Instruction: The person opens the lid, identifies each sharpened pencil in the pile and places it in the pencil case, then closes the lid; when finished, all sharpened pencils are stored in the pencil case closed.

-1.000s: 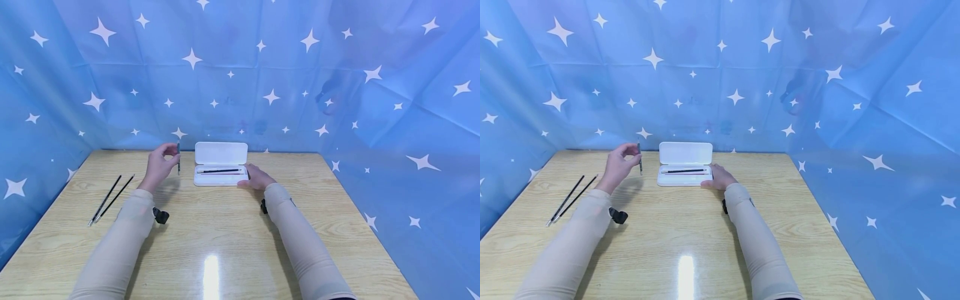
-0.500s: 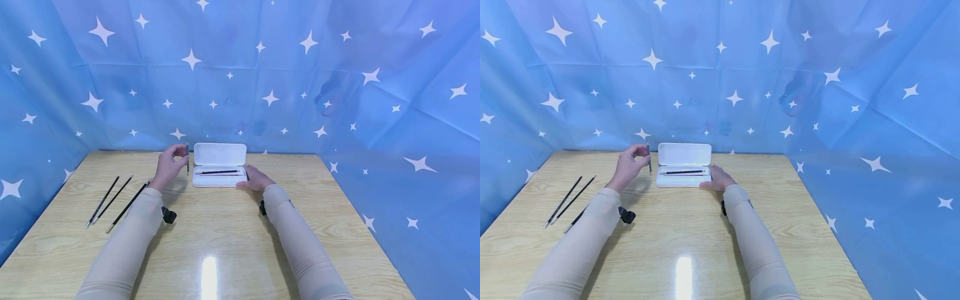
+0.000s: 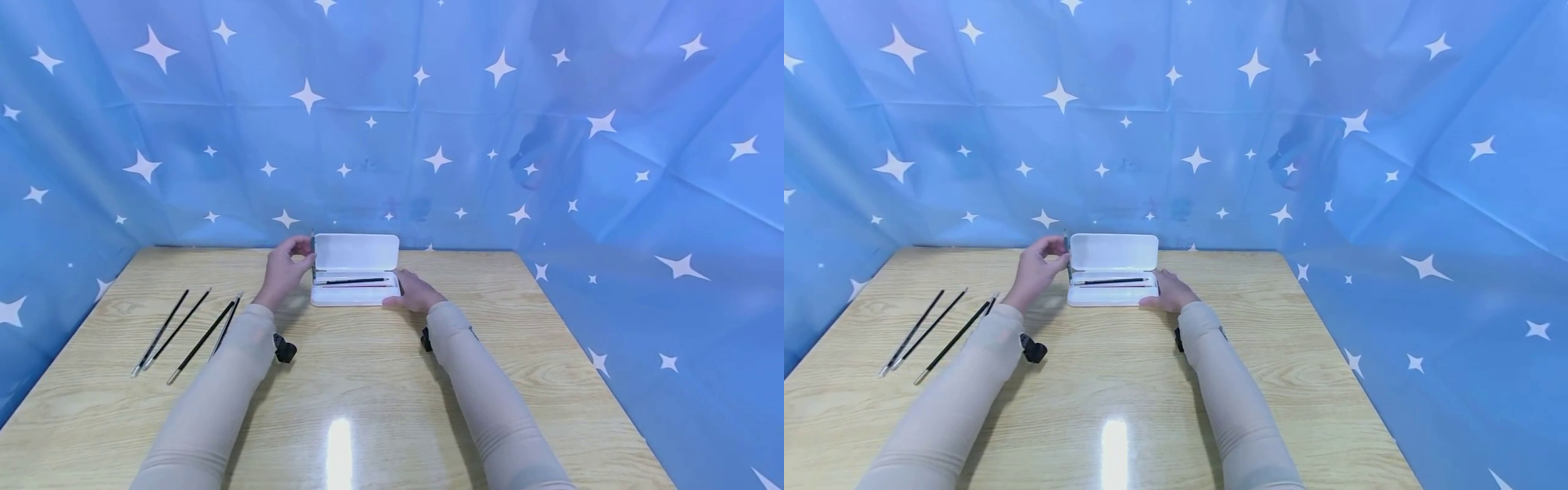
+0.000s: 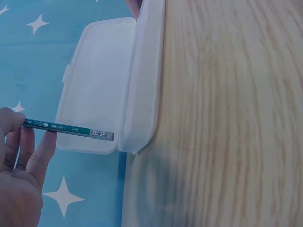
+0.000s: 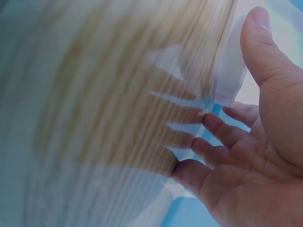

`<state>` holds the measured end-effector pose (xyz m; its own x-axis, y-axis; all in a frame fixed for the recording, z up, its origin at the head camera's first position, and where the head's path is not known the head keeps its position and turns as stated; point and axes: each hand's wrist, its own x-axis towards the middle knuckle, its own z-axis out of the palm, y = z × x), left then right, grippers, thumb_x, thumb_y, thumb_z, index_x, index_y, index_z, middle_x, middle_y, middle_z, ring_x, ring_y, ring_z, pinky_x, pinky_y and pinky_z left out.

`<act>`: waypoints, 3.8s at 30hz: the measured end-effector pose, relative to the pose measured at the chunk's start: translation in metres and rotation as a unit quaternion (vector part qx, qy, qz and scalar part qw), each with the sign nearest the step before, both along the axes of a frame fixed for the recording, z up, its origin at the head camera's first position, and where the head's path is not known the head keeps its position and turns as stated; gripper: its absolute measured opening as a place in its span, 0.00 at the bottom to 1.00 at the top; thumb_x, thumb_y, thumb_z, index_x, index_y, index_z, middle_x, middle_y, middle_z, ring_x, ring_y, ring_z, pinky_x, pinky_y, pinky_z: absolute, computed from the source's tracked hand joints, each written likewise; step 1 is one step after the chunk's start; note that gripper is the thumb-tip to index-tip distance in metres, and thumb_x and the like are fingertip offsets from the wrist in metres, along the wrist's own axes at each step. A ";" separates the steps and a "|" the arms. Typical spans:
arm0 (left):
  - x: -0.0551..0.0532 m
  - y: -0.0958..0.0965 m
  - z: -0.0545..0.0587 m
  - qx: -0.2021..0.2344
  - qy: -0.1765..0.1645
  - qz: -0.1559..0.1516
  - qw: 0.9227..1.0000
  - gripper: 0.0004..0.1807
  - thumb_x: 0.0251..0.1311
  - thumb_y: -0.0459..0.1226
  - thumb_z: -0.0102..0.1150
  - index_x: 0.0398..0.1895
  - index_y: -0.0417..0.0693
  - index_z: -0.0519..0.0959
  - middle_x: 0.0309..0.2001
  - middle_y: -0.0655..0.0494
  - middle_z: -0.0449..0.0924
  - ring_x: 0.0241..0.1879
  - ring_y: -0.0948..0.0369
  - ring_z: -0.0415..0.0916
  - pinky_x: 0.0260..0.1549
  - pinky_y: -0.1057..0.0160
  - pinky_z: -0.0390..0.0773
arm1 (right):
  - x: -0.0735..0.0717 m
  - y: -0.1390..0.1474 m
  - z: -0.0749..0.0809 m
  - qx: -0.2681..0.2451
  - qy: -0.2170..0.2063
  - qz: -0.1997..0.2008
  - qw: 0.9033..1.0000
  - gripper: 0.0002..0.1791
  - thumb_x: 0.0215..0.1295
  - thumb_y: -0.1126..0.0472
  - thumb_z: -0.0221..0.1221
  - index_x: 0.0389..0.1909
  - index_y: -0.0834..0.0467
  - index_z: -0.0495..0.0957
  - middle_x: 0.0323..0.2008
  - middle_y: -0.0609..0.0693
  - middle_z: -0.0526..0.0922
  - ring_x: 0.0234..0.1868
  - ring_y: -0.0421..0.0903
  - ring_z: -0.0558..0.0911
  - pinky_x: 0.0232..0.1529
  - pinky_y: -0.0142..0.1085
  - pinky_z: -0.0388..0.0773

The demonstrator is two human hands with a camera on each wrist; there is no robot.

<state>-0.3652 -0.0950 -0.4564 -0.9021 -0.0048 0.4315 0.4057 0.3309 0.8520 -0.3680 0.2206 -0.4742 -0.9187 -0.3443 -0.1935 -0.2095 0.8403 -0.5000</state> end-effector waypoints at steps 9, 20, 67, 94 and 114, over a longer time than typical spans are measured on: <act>-0.007 0.007 -0.008 -0.001 -0.020 -0.001 1.000 0.16 0.64 0.29 0.64 0.55 0.37 0.78 0.47 0.42 0.81 0.50 0.48 0.77 0.56 0.49 0.76 | -0.003 0.000 -0.003 0.001 0.010 0.006 1.000 0.44 0.66 0.41 0.65 0.78 0.51 0.59 0.67 0.55 0.69 0.67 0.53 0.70 0.70 0.49 0.65; -0.012 0.007 -0.017 0.000 -0.042 0.011 0.999 0.16 0.67 0.30 0.62 0.57 0.38 0.77 0.49 0.43 0.80 0.53 0.48 0.76 0.58 0.49 0.74 | -0.001 -0.001 0.000 0.002 0.006 0.002 1.000 0.46 0.66 0.42 0.66 0.79 0.53 0.57 0.70 0.56 0.67 0.69 0.55 0.68 0.70 0.50 0.64; -0.001 -0.008 -0.006 -0.179 -0.050 -0.012 0.982 0.16 0.70 0.35 0.59 0.58 0.40 0.79 0.49 0.46 0.79 0.52 0.49 0.76 0.53 0.48 0.75 | 0.005 -0.001 0.004 -0.002 0.010 0.000 1.000 0.45 0.68 0.43 0.65 0.79 0.53 0.56 0.73 0.56 0.63 0.73 0.54 0.63 0.72 0.50 0.61; 0.041 -0.138 0.003 -0.225 -0.092 0.035 0.969 0.18 0.76 0.38 0.47 0.61 0.39 0.76 0.51 0.41 0.78 0.48 0.47 0.75 0.42 0.52 0.75 | 0.000 0.000 0.001 0.001 0.010 0.000 1.000 0.47 0.67 0.40 0.64 0.80 0.52 0.54 0.74 0.56 0.62 0.74 0.55 0.63 0.72 0.50 0.61; 0.056 -0.190 -0.001 -0.331 -0.172 0.011 0.928 0.20 0.73 0.34 0.52 0.62 0.28 0.71 0.51 0.29 0.77 0.50 0.36 0.76 0.44 0.40 0.77 | 0.003 0.001 0.003 -0.008 0.008 0.002 1.000 0.44 0.68 0.44 0.65 0.78 0.53 0.57 0.72 0.55 0.64 0.72 0.54 0.64 0.72 0.50 0.61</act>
<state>-0.3088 -0.2851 -0.4577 -0.9898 0.1385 0.0324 0.1341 0.8328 0.5371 -0.3652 0.2216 -0.4712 -0.9202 -0.3515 -0.1724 -0.2219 0.8311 -0.5100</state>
